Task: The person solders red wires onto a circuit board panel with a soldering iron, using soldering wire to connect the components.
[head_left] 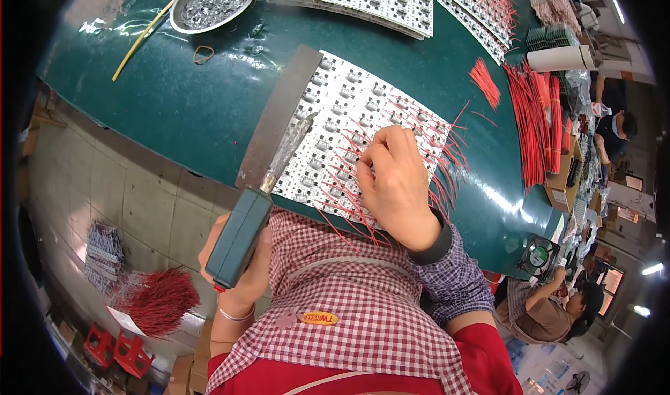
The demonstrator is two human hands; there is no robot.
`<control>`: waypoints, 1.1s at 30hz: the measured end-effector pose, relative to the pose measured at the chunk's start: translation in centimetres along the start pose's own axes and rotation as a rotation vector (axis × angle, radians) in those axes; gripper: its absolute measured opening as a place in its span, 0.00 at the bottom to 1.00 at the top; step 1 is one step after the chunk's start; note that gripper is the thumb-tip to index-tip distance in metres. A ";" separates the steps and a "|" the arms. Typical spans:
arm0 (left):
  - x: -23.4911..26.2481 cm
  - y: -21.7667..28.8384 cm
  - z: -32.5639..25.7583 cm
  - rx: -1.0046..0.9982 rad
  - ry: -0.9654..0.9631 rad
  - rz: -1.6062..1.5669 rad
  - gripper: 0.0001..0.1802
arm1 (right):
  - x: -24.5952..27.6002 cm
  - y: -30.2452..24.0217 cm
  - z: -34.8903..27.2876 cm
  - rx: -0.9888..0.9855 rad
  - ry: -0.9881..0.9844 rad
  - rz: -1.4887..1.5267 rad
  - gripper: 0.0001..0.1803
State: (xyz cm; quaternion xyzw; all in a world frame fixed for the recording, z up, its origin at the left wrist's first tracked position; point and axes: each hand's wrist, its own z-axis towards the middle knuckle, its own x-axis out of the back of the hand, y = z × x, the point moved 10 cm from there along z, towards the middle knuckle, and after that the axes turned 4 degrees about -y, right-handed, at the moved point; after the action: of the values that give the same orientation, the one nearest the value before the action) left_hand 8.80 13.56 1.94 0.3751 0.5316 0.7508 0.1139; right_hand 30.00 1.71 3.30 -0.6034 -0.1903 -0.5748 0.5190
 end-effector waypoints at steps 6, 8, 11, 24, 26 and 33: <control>0.4 -0.2 0.1 0.038 0.014 -0.003 0.14 | 0.0 -0.3 0.3 -0.003 -0.020 0.023 0.07; 0.3 -0.3 0.2 0.046 0.024 -0.014 0.14 | -0.5 0.0 0.4 -0.031 -0.064 -0.022 0.07; 0.5 -0.6 0.1 0.059 0.058 -0.032 0.15 | -0.5 0.5 0.4 -0.062 -0.070 -0.002 0.09; 0.5 -1.1 0.4 0.069 0.093 -0.001 0.15 | 2.2 0.5 0.7 -0.034 -0.128 0.141 0.08; 0.2 -0.7 0.7 0.082 0.078 0.005 0.15 | 1.6 -0.1 0.5 0.012 -0.105 0.150 0.08; 0.0 -0.4 0.9 0.075 0.061 0.016 0.16 | 0.0 -0.2 0.0 0.021 -0.110 -0.032 0.06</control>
State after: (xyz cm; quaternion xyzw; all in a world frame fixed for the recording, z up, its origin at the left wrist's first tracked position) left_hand 9.31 14.33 1.76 0.3604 0.5595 0.7423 0.0777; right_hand 29.81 1.83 3.40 -0.6257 -0.2341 -0.5467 0.5048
